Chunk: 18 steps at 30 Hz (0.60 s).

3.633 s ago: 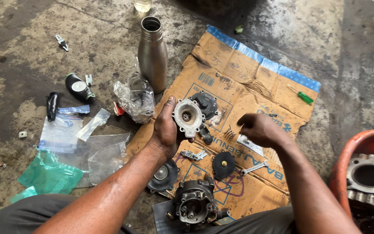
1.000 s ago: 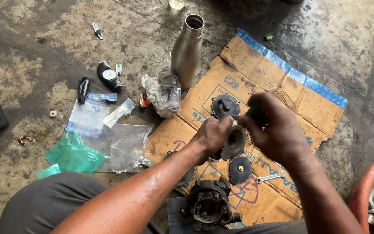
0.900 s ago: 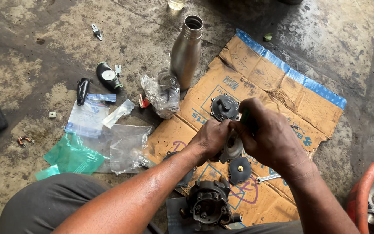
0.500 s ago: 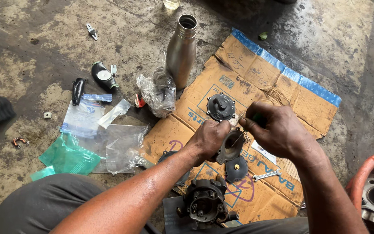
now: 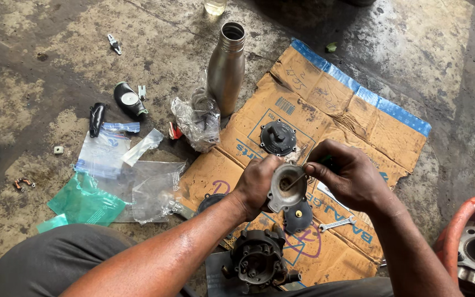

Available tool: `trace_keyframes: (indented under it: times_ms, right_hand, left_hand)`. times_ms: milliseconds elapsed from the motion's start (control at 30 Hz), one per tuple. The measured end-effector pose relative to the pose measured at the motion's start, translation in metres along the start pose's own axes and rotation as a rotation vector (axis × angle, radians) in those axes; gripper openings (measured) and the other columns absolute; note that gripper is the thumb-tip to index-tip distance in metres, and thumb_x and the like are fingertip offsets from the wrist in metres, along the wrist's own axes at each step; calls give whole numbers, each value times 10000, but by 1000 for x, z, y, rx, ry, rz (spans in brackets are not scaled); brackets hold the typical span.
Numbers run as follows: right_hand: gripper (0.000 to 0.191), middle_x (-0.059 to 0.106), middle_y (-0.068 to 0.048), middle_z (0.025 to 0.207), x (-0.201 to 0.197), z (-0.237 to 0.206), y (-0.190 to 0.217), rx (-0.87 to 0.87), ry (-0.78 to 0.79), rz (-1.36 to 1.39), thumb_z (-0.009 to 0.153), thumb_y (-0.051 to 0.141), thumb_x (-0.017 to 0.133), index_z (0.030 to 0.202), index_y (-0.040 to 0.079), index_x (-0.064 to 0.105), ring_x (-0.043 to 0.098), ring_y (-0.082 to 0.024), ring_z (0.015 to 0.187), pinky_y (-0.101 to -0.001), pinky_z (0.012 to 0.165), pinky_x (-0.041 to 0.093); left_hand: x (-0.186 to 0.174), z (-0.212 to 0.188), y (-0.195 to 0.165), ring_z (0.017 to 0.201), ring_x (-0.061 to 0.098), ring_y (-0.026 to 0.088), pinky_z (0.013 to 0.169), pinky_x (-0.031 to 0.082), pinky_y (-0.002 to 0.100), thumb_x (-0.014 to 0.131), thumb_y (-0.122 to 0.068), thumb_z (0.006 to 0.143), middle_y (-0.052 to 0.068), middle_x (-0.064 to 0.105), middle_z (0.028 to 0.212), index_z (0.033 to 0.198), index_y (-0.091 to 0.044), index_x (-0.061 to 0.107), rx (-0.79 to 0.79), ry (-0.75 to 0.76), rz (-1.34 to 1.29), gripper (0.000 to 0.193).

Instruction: The person sits on the floor and uses a screwdriver to clean the inside of a metal engine casing. They then pick up and inspect various small engine components, including springs and screws, from a plastic bag and the cardboard surface.

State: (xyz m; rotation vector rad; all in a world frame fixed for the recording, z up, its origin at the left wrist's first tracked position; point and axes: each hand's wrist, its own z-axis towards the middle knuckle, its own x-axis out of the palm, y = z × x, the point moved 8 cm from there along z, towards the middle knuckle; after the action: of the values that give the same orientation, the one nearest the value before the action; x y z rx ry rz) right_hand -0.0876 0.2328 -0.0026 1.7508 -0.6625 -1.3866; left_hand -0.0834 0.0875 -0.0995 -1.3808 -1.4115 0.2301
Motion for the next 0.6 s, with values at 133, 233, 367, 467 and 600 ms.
trace_keyframes:
  times_ms: [133,233,367,467,600]
  right_hand:
    - [153,700,-23,804,1,-7,-3,-53,-88,67,926,169,743,933,29,683,640,-63,759,-248,680,570]
    - [151,720,-24,832,6,-11,8,-127,-176,54,924,157,756,958,32,679,647,-64,775,-240,693,557]
    - [143,752,-9,835,17,-16,29,-209,-262,-17,913,164,774,950,57,686,683,-50,739,-228,644,565]
    - [126,737,-12,769,24,-22,46,-272,-354,-141,910,155,798,927,73,704,654,-59,630,-239,555,509]
    - [118,689,-30,752,37,-29,68,-347,-463,-210,911,125,803,944,71,704,639,-91,616,-264,545,489]
  left_hand:
    - [0,5,0,773,730,190,713,620,338,346,-336,982,126,742,878,980,-52,683,-46,57,-205,441]
    - [-3,9,-6,792,726,213,730,618,344,356,-329,1021,137,735,899,997,-1,685,-27,118,-382,465]
    - [-13,12,-10,727,718,227,640,611,351,336,-352,1002,139,731,872,992,-10,693,-17,124,-443,495]
    - [-18,11,-10,616,670,193,498,556,322,352,-366,1009,105,698,806,953,-38,691,-9,116,-500,476]
    - [-20,8,-11,429,521,137,314,395,264,366,-410,1015,41,609,675,872,-94,665,8,113,-528,458]
